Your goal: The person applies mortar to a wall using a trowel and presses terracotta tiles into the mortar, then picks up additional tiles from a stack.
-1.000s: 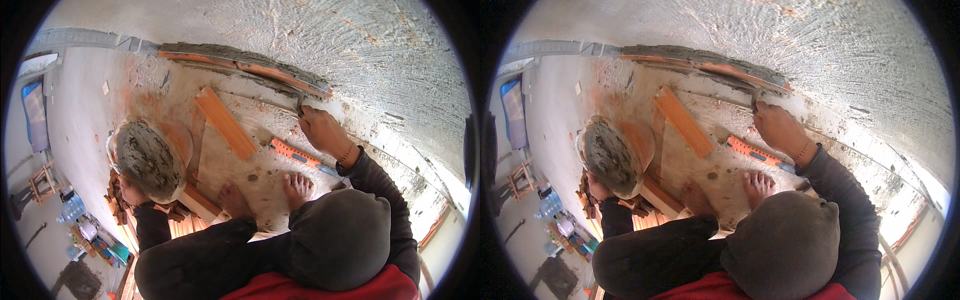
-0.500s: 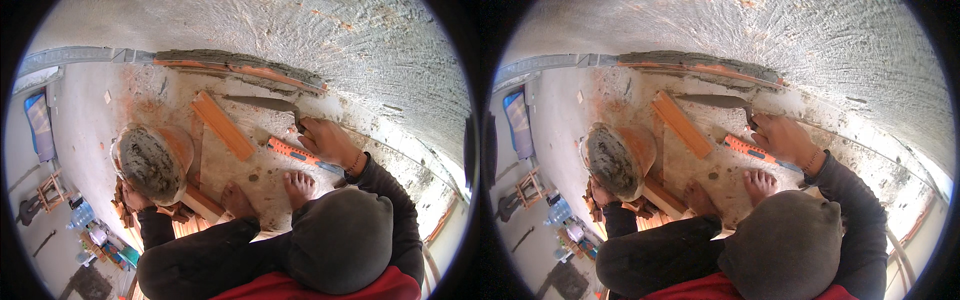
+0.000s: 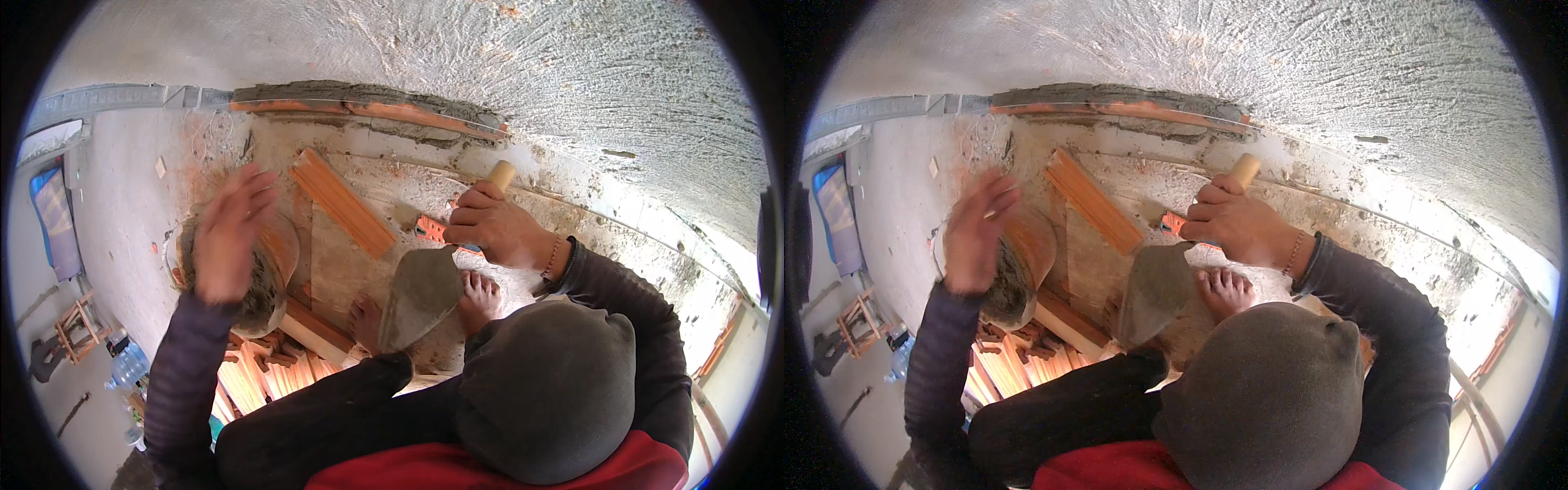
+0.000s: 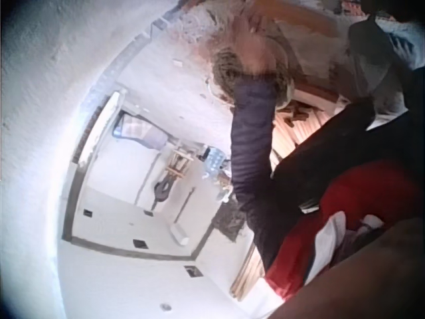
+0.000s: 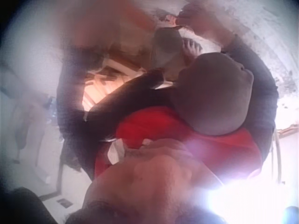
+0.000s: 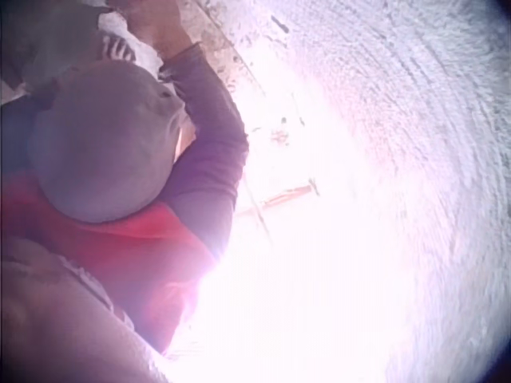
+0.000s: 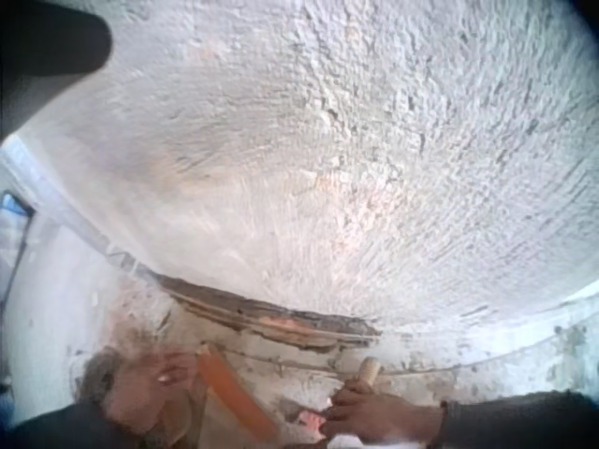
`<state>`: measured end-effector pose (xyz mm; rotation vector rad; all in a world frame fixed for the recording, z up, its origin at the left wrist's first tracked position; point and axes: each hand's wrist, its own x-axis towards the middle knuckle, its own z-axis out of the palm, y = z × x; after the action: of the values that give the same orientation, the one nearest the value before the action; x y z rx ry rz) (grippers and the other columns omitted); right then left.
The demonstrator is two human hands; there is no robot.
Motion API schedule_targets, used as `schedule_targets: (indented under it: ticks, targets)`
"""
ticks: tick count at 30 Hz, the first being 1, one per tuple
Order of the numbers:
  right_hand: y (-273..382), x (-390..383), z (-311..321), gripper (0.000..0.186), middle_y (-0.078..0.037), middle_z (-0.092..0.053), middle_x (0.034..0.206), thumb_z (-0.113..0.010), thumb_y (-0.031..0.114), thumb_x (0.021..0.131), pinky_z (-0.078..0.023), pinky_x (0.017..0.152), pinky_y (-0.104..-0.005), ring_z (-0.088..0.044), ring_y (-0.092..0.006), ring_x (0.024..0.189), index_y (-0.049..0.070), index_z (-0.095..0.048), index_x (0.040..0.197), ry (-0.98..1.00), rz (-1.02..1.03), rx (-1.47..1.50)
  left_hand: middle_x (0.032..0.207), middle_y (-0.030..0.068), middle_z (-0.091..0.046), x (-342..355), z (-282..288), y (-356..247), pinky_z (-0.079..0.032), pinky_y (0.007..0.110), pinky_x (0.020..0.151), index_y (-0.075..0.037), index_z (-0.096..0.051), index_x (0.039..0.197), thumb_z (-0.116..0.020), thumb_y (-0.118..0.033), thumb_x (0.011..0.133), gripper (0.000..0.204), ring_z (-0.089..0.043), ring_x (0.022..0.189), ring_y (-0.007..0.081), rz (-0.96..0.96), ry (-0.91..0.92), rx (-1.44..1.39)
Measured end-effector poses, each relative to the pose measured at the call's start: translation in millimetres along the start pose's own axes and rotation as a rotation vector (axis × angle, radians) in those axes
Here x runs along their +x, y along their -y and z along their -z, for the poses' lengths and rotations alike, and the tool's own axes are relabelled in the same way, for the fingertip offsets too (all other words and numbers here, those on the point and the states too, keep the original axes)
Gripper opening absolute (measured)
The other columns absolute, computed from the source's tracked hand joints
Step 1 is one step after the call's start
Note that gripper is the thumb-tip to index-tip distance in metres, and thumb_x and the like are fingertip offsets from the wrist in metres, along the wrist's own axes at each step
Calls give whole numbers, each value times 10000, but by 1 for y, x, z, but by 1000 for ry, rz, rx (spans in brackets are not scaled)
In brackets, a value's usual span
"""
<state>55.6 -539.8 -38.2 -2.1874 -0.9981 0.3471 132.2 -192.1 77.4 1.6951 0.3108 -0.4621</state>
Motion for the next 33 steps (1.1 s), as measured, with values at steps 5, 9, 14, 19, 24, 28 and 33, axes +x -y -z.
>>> schedule_targets:
  ticks: [5, 9, 14, 19, 24, 28, 33]
  targets:
    - [-13, 16, -4, 177, 23, -588, 852, -608, 169, 763, -331, 965, -367, -538, -198, 963, 174, -675, 926, 88, 115, -48, 1386, 212, -461, 90, -61, 61, -397, 400, 1082, 66, -320, 1434, -398, -422, 1049, 627, -498, 1257, 309, 293, -57, -379]
    - [-26, 18, 1, 272, 10, -596, 875, -682, 111, 639, -331, 951, -370, -527, -213, 988, 147, -671, 908, 167, 110, 32, 1464, 237, -363, 128, -88, 86, -364, 415, 1114, 95, -227, 1464, -325, -494, 1045, 730, -437, 1318, 348, 260, -159, -723]
    - [-36, 14, 5, 328, 33, -616, 862, -683, 75, 632, -342, 976, -364, -539, -212, 988, 176, -711, 942, 223, 67, -41, 1424, 234, -387, 138, -102, 93, -343, 446, 1133, 96, -257, 1434, -335, -490, 1042, 709, -445, 1305, 355, 263, -171, -879]
    - [-37, 17, 9, 296, 32, -619, 865, -675, 77, 647, -343, 968, -360, -540, -215, 963, 162, -706, 929, 208, 88, -27, 1332, 212, -450, 147, -103, 96, -372, 441, 1122, 87, -336, 1350, -407, -449, 1038, 624, -486, 1260, 336, 276, -136, -915]
    - [-35, 19, 8, 267, 21, -622, 861, -670, 80, 657, -346, 966, -362, -543, -215, 960, 148, -702, 913, 174, 112, -12, 1310, 196, -495, 148, -111, 99, -428, 414, 1065, 82, -375, 1355, -460, -418, 1034, 600, -530, 1202, 321, 215, -204, -653]
    - [-38, 18, 10, 255, 14, -617, 849, -674, 87, 656, -346, 968, -361, -546, -215, 974, 137, -698, 905, 192, 58, -16, 1299, 172, -539, 153, -118, 107, -477, 379, 987, 49, -441, 1322, -509, -449, 1012, 590, -568, 1144, 271, 169, -221, -397]
    - [-25, 18, 12, 250, 6, -621, 856, -672, 99, 668, -345, 972, -372, -548, -214, 988, 124, -699, 915, 177, 66, -2, 1193, 186, -654, 155, -119, 109, -431, 383, 1006, 133, -297, 1430, -433, -485, 1024, 752, -583, 1155, 291, 40, -281, 129]
